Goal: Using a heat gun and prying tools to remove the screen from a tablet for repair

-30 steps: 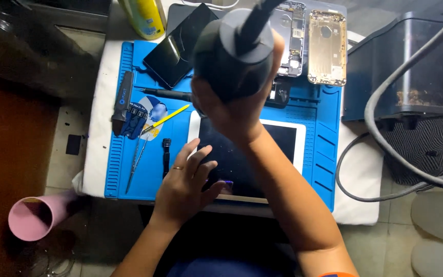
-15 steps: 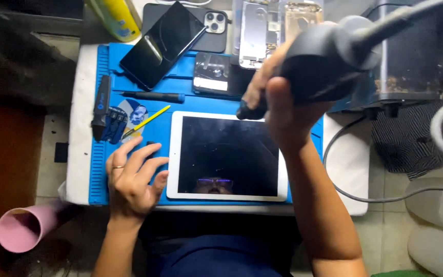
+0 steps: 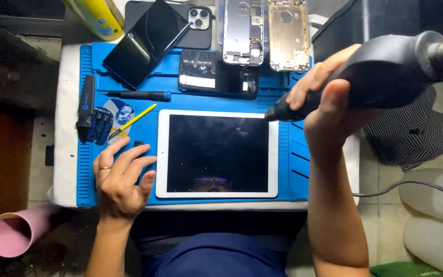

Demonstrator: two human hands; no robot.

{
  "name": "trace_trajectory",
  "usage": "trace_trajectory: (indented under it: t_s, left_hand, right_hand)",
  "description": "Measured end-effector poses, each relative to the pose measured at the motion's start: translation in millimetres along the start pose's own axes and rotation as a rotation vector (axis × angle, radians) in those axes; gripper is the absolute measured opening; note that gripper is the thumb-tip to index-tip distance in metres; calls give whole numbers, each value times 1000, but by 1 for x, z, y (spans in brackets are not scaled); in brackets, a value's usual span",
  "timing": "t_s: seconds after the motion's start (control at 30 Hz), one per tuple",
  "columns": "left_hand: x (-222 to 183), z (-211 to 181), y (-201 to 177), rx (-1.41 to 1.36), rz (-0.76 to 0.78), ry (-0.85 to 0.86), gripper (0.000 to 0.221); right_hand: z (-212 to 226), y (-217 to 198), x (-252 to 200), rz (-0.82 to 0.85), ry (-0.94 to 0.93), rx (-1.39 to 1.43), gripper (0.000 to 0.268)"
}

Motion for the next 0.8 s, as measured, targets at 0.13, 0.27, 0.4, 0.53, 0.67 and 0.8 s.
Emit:
trace_trajectory:
  t_s: [0.13, 0.27, 0.4, 0.53, 0.67, 0.8]
  left_hand:
    - [0, 0, 0, -9, -3, 0, 53]
    - [-1, 1, 1, -9, 2, -6, 53]
    - [-1, 2, 0, -20, -1, -8, 53]
    - [1, -1, -2, -29, -1, 1, 54]
    - [1, 0, -3, -33, -8, -2, 57]
    - [1, 2, -2, -42, -1, 4, 54]
  right_hand:
    - [0, -12, 0, -10, -17, -43, 60]
    - [-3, -15, 1, -46, 22, -60, 66]
    - [-8, -4, 0, -36, 14, 1, 63]
    - [-18, 20, -4, 59, 86, 92, 57]
    - [-13, 46, -3, 77, 44, 110, 55]
    - [-22, 73, -5, 100, 90, 189, 53]
Point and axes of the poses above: each hand's wrist, its own x-axis towards the middle knuckle, its own y-axis out of the palm, z = x × y, the point moved 10 cm from there along x, towards the middle knuckle, and after that the axes turned 1 degree about -z, right-handed, at the moved point
